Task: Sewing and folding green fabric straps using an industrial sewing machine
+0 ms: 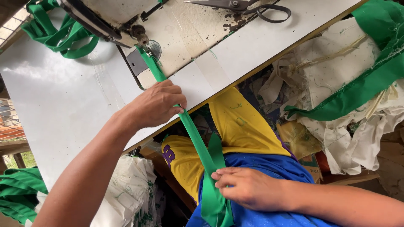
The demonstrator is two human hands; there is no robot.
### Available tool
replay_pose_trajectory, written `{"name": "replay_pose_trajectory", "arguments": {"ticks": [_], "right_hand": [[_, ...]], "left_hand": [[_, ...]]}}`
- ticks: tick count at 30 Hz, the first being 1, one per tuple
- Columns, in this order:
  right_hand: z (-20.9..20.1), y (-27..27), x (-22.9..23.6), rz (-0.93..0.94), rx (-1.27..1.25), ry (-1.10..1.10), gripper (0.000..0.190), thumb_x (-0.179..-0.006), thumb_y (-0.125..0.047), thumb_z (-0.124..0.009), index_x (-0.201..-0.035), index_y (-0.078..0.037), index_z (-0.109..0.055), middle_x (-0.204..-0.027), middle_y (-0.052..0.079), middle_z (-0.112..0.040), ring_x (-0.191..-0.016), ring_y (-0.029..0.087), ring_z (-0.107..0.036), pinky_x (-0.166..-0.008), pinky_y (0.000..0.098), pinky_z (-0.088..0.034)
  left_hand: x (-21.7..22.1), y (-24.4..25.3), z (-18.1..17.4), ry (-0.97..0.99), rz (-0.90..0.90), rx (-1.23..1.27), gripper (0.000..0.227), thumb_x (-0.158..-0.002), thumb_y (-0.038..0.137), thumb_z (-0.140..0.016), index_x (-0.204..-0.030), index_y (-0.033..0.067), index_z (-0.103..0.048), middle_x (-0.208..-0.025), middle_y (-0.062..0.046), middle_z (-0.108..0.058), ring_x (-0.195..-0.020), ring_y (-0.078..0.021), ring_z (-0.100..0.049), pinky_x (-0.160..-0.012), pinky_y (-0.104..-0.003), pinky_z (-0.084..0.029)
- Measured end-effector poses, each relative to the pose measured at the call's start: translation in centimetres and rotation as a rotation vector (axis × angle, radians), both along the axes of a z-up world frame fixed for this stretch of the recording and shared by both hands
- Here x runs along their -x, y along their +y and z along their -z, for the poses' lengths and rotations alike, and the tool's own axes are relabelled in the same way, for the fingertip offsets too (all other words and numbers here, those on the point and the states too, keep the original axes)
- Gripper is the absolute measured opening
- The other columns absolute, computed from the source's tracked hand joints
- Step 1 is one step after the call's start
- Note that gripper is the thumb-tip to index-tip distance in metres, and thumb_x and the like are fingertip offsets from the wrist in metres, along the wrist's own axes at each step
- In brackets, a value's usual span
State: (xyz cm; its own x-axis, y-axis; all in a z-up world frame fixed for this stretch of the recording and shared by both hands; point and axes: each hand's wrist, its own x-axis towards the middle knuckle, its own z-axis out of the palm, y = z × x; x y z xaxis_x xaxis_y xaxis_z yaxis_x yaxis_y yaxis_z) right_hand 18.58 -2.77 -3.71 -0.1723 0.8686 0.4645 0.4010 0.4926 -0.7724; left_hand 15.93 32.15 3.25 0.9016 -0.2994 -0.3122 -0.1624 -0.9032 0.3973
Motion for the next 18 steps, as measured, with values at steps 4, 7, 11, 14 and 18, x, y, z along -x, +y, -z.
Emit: {"name": "replay_pose_trajectory", "arguments": {"ticks": [4, 7, 11, 14, 18], "right_hand": [[0.9, 0.4, -0.2, 0.020, 0.094, 0.004, 0.018, -0.105, -0.004, -0.052, -0.092, 0.007, -0.060, -0.113, 0.023, -0.068, -0.121, 0.041, -0.067, -0.113, 0.0508, -0.049], [0.5, 0.1, 0.4, -0.014, 0.108, 0.026, 0.022, -0.106, -0.005, -0.049, -0.088, 0.006, -0.058, -0.112, 0.023, -0.067, -0.121, 0.041, -0.068, -0.114, 0.0507, -0.048], [0.4, 0.2, 0.2, -0.008, 0.110, -0.007, 0.021, -0.106, -0.004, -0.049, -0.090, 0.006, -0.060, -0.114, 0.022, -0.067, -0.124, 0.039, -0.066, -0.115, 0.0491, -0.047], [0.3, 0.2, 0.3, -0.005, 0.109, 0.026, 0.022, -0.107, -0.005, -0.051, -0.092, 0.007, -0.062, -0.113, 0.023, -0.068, -0.124, 0.040, -0.066, -0.115, 0.0496, -0.048], [-0.2, 0.2, 0.4, 0.016, 0.107, 0.024, 0.022, -0.107, -0.003, -0.052, -0.090, 0.006, -0.062, -0.111, 0.022, -0.069, -0.122, 0.039, -0.067, -0.113, 0.0506, -0.049]], "left_hand": [[0.8, -1.3, -0.1, -0.219, 0.107, -0.080, 0.005, -0.090, 0.016, -0.076, -0.092, 0.0152, -0.072, -0.089, -0.002, -0.064, -0.084, -0.0269, -0.055, -0.084, -0.042, -0.045], [1.8, -3.0, -0.3, -0.192, 0.159, -0.109, 0.008, -0.091, 0.021, -0.075, -0.089, 0.0144, -0.071, -0.091, -0.003, -0.063, -0.088, -0.0265, -0.056, -0.096, -0.046, -0.043], [1.0, -3.1, -0.3, -0.211, 0.268, -0.202, 0.019, -0.096, 0.012, -0.066, -0.078, 0.0156, -0.061, -0.079, -0.001, -0.053, -0.080, -0.0256, -0.049, -0.091, -0.044, -0.041], [1.0, -3.3, -0.5, -0.199, 0.249, -0.156, 0.017, -0.097, 0.005, -0.060, -0.082, 0.0129, -0.058, -0.082, -0.003, -0.051, -0.080, -0.0260, -0.048, -0.088, -0.042, -0.043], [0.8, -3.2, -0.5, -0.133, 0.235, -0.164, 0.017, -0.098, 0.011, -0.062, -0.082, 0.0155, -0.060, -0.083, 0.000, -0.052, -0.082, -0.0243, -0.048, -0.081, -0.040, -0.041]]}}
